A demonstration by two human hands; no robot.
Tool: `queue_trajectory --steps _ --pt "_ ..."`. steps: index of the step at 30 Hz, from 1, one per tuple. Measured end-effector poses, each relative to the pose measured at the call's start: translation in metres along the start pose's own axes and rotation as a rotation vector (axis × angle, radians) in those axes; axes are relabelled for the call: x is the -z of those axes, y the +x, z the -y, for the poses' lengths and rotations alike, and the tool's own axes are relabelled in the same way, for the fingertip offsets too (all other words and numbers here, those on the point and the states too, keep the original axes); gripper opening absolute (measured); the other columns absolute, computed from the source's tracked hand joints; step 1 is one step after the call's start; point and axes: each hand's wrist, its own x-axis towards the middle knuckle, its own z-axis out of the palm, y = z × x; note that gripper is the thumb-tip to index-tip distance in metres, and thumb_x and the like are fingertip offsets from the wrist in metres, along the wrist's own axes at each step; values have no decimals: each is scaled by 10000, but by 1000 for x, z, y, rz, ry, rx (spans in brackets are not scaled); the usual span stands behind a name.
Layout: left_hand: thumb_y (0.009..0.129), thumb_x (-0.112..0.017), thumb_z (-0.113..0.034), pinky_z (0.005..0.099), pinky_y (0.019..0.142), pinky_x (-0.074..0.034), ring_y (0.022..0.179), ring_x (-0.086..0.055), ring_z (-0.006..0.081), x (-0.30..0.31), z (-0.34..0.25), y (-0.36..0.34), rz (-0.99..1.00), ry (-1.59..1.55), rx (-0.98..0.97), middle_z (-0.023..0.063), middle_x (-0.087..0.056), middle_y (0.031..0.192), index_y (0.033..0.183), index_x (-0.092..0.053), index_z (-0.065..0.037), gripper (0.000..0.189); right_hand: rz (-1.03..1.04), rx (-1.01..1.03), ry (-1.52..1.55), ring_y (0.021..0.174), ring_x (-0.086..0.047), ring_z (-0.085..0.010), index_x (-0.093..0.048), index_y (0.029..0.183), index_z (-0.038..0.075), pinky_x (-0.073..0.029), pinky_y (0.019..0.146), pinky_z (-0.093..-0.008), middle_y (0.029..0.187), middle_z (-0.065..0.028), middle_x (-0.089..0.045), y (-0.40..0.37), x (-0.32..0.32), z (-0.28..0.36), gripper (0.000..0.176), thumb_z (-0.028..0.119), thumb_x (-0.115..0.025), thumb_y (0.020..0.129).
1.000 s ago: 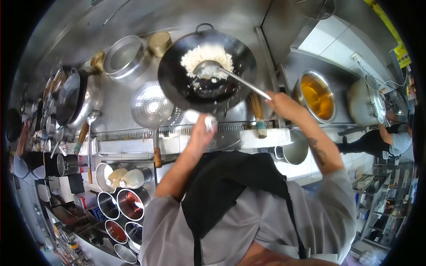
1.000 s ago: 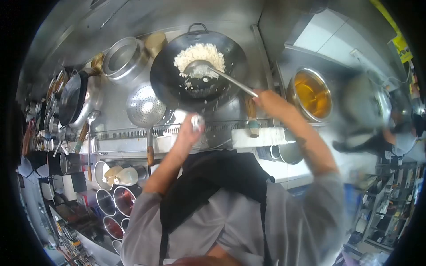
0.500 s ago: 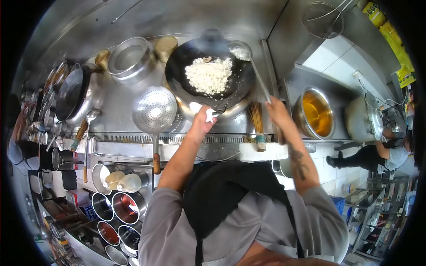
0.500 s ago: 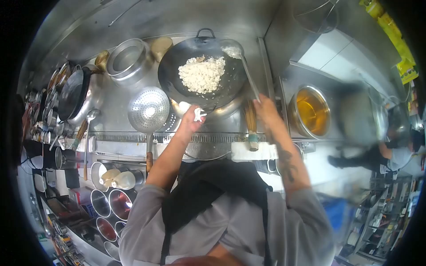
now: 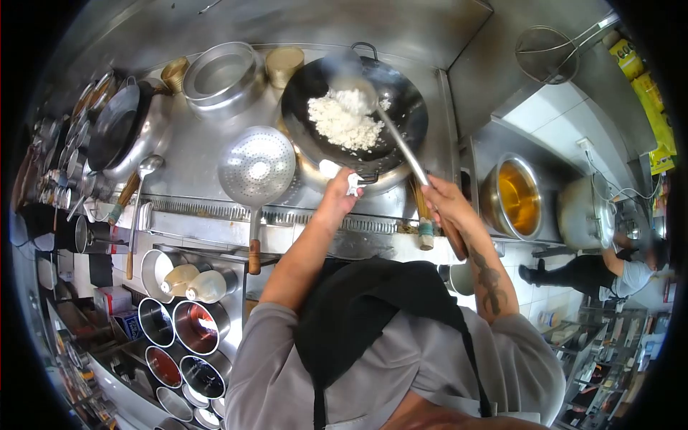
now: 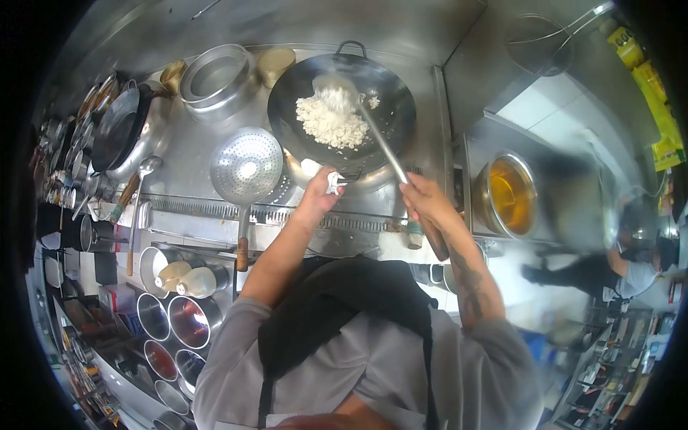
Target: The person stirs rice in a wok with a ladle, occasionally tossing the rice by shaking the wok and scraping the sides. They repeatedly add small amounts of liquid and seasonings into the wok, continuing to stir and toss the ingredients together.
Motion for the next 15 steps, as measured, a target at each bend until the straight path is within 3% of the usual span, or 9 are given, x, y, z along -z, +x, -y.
queue_trajectory --steps 3,5,8,11,15 --pt "845 -573 -139 292 464 -398 675 -539 155 -4 2 -2 -13 -7 24 27 -566 783 915 -521 -124 87 -56 129 -340 411 -460 -106 -550 1184 21 -385 396 -278 595 -12 -478 53 -4 -32 282 179 -510 954" --pt "844 -575 -143 290 470 -402 669 -534 154 -4 2 -3 -5 -3 -1 25 -563 781 911 -522 -126 87 -138 245 -495 409 -480 -160 -555 1141 8 -401 417 -340 584 -59 -490 56 -22 -11 270 175 -517 932" --pt "843 -575 -151 288 477 -406 668 -531 153 -4 2 -2 -12 17 11 26 -560 779 910 -522 -126 89 -107 252 -423 383 -411 -80 -538 1218 24 -355 375 -249 544 29 -431 23 -27 -1 293 171 -511 966" --pt "842 -575 -160 285 480 -408 668 -531 152 -8 -1 -7 -30 5 11 29 -559 779 912 -524 -126 93 59 137 -166 385 -420 -71 -548 1201 29 -354 372 -238 547 33 -429 -1 -9 -20 282 188 -504 971" --pt "841 -572 -165 280 477 -407 671 -533 153 -7 0 -9 -12 23 18 31 -560 781 915 -525 -127 96 -97 21 -350 354 -445 -113 -530 1235 26 -355 328 -294 592 -31 -529 43 25 -46 351 233 -535 951"
